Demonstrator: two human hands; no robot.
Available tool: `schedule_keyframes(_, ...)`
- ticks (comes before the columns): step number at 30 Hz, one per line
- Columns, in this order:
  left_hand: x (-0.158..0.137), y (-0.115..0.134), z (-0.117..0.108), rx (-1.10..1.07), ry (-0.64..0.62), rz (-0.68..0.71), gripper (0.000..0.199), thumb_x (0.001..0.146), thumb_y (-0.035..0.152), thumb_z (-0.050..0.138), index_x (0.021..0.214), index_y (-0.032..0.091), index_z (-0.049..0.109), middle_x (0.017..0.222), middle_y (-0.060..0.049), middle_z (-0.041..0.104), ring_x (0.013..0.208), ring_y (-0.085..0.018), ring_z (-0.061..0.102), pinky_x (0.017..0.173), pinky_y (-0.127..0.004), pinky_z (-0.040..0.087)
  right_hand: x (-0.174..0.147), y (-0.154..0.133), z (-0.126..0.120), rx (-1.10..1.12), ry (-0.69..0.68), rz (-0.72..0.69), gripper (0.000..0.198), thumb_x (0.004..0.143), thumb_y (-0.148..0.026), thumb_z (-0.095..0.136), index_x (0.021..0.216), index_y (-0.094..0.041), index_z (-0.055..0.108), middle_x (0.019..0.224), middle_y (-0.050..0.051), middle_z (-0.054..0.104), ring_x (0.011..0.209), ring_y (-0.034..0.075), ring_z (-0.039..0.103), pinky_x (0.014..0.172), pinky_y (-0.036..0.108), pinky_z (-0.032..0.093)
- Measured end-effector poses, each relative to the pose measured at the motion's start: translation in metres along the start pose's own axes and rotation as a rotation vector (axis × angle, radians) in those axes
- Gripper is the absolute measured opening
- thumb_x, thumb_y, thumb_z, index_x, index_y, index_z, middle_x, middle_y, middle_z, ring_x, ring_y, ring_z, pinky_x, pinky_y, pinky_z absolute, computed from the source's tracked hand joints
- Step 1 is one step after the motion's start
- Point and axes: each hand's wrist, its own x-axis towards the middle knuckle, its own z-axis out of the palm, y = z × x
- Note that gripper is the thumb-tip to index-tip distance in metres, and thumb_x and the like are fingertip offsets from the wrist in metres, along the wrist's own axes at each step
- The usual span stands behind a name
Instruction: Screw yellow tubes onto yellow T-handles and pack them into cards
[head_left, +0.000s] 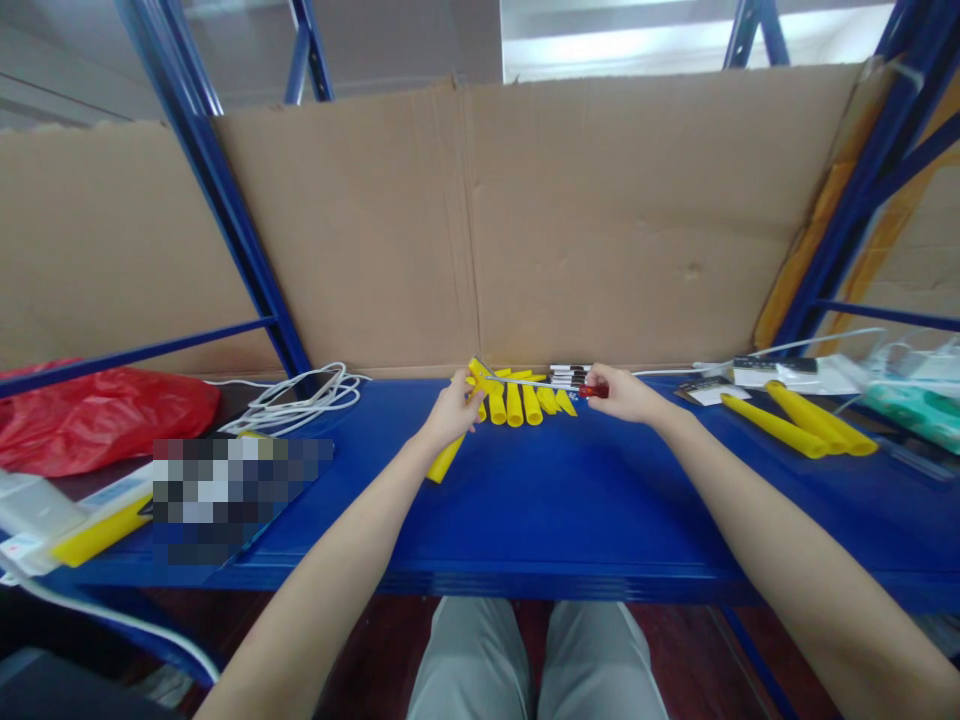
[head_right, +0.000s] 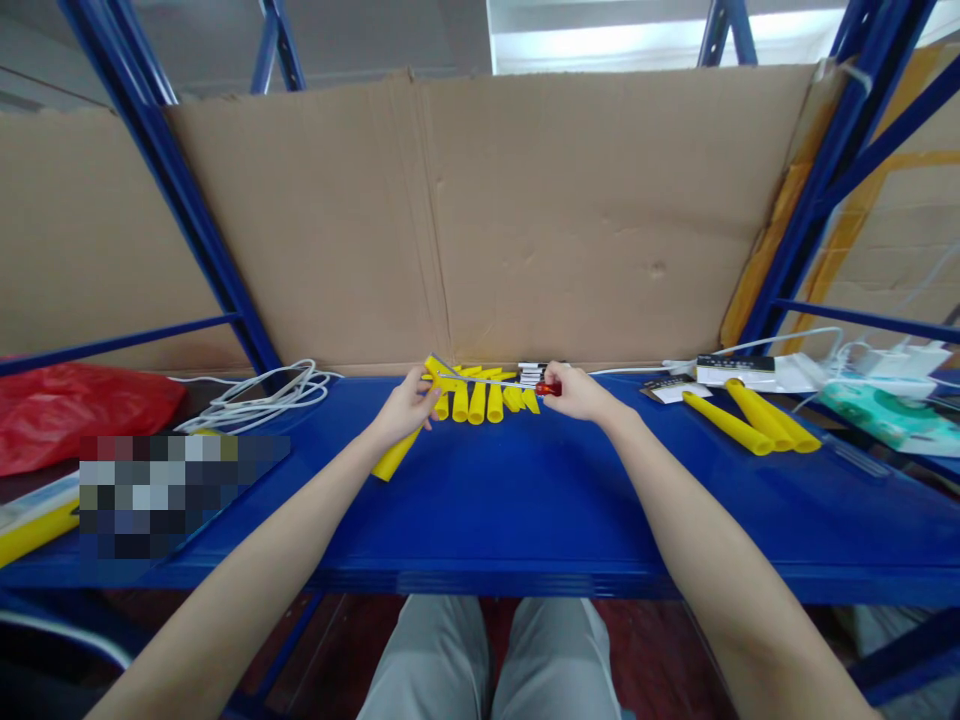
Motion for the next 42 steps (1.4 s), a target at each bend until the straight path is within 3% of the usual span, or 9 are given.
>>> schedule_keyframes(14,-0.002,0.001,0.005,-0.042,-0.034,0.035,0.029,0.084,0.015,0.048,0.112,0.018,0.041,0.083,-0.002,0.062,0.046,-0.005,0.055,0.039,-0.014,0.043,-0.001,-0.001,0.000,-0.125,0.030,0.059,0.017,0.064,-0.020,0.053,0.070,-0.023,0.036,0.063,-0.001,0.055,0.056,0.014,0.048,0.053,0.024,0.031)
schedule_keyframes(22,-0.004,0.006,-0.001,0.136,-0.006,0.042,0.028,0.085,0.018,0.046,0.113,0.019,0.040,0.095,-0.007,0.064,0.045,-0.007,0.055,0.040,-0.018,0.044,-0.003,-0.016,-0.008,-0.176,0.012,0.038,0.013,0.069,-0.021,0.053,0.069,-0.022,0.040,0.063,0.000,0.056,0.056,0.015,0.050,0.053,0.024,0.032)
schedule_keyframes(27,-0.003,0.010,-0.007,0.287,0.018,0.054,0.031,0.085,0.019,0.047,0.115,0.020,0.038,0.099,-0.008,0.066,0.058,-0.012,0.062,0.053,-0.022,0.049,-0.006,-0.021,-0.010,-0.124,-0.034,-0.053,0.017,0.072,-0.028,0.056,0.067,-0.021,0.042,0.066,0.001,0.058,0.058,0.014,0.050,0.055,0.024,0.034)
schedule_keyframes(33,-0.004,0.011,-0.008,0.390,0.076,0.112,0.026,0.084,0.017,0.047,0.109,0.018,0.041,0.111,-0.015,0.063,0.079,-0.019,0.066,0.068,-0.030,0.050,-0.011,-0.032,-0.006,-0.296,-0.058,-0.033,0.004,0.077,-0.024,0.051,0.079,-0.021,0.049,0.073,0.004,0.062,0.061,0.016,0.054,0.054,0.025,0.031)
schedule_keyframes(38,-0.002,0.006,-0.007,0.384,0.073,0.071,0.025,0.083,0.016,0.046,0.108,0.019,0.040,0.111,-0.014,0.063,0.078,-0.019,0.067,0.068,-0.029,0.050,-0.014,-0.046,-0.002,-0.444,-0.090,0.039,0.014,0.083,-0.028,0.048,0.094,-0.021,0.054,0.083,0.007,0.068,0.073,0.020,0.061,0.056,0.026,0.032)
schedule_keyframes(42,0.001,0.002,-0.006,0.352,0.052,0.047,0.027,0.083,0.015,0.047,0.109,0.019,0.040,0.115,-0.014,0.062,0.075,-0.018,0.067,0.067,-0.029,0.050,-0.015,-0.053,-0.003,-0.449,-0.144,0.080,0.024,0.090,-0.037,0.040,0.092,-0.020,0.056,0.089,0.010,0.069,0.078,0.022,0.063,0.059,0.027,0.035)
